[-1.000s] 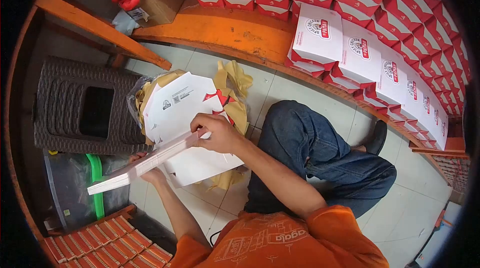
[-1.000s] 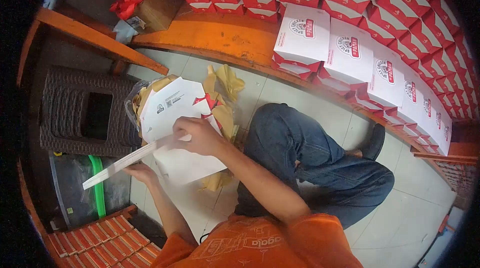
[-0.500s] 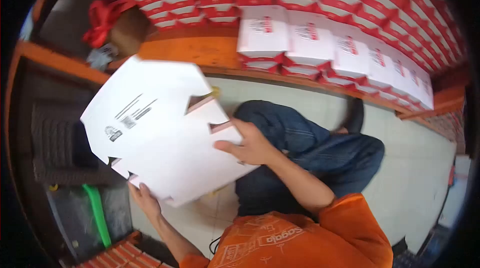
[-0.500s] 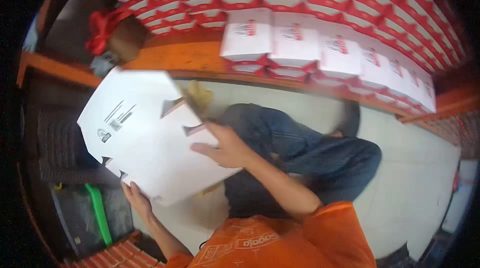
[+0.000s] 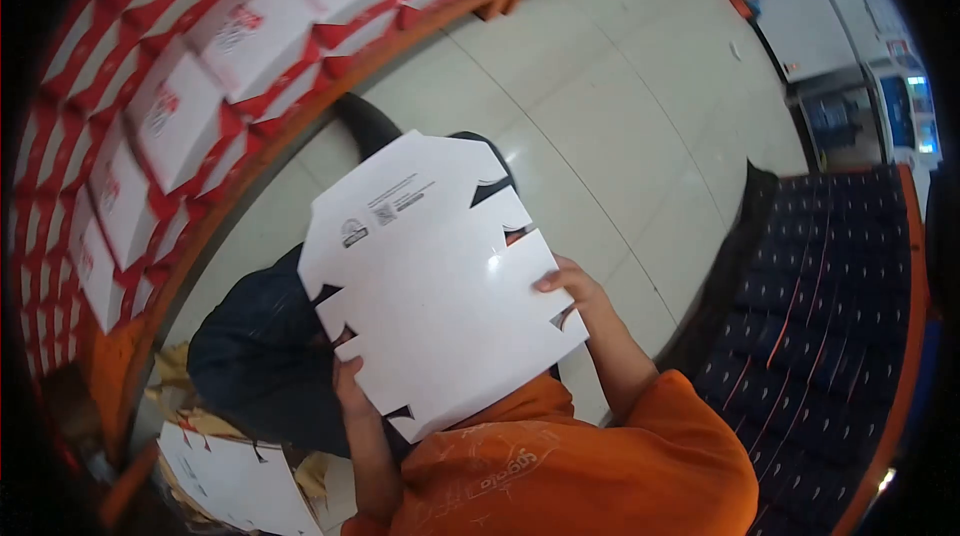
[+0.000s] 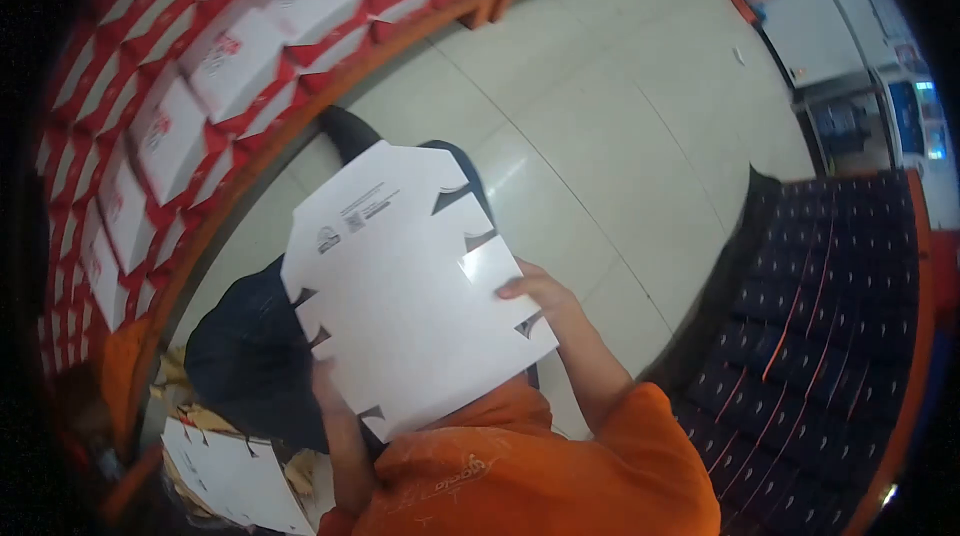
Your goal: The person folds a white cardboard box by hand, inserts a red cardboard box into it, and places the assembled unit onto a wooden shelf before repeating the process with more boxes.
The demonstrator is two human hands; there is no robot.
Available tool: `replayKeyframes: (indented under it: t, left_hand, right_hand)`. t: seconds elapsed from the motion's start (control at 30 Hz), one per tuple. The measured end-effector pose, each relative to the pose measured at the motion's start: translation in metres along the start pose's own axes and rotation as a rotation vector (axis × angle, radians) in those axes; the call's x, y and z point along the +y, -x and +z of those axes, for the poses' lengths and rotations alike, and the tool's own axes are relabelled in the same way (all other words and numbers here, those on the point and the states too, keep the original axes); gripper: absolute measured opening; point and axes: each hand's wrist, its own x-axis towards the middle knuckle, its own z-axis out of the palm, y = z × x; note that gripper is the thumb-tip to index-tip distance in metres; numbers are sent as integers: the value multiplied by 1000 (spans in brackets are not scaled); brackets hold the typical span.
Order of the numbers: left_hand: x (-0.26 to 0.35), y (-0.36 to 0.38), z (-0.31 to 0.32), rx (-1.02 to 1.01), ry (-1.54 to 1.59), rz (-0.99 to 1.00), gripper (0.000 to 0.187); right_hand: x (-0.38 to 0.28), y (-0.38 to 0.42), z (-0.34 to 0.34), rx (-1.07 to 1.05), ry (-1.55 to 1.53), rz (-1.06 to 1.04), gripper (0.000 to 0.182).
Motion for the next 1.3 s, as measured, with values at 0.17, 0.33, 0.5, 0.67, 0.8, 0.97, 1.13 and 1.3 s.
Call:
replayKeyframes:
  t: [0.17, 0.33, 0.5, 0.67, 0.8, 0.97, 1.13, 1.3]
  left_hand:
    - [42, 1, 56, -216, -217, 70, 38]
    - [10, -75, 95, -310, 15, -180, 24]
    - [14, -83, 98, -357, -197, -219, 30]
    - [22, -62, 103, -239, -467, -162, 58]
    - [17, -43, 95, -175, -598, -67, 50]
    - [20, -3, 91, -186, -263, -269, 65]
    - [-9, -24, 53, -607, 101, -336, 82]
    - [31, -72, 59, -385, 8, -529, 64]
  right_hand:
    - [-18, 3, -34, -157, -141, -53, 76]
    - [-12, -5, -64, 144, -286, -119, 53]
    - [-8, 1, -49, 189, -410, -212, 47]
    - [-64, 14, 11, 604, 198, 65, 35]
    - [-39, -19, 38, 661, 669, -191, 30]
    - [22, -69, 84, 1201, 1198, -515, 48]
    - [23, -54, 56, 1003, 957, -401, 62]
    - [-27, -3, -23, 141, -220, 59, 61]
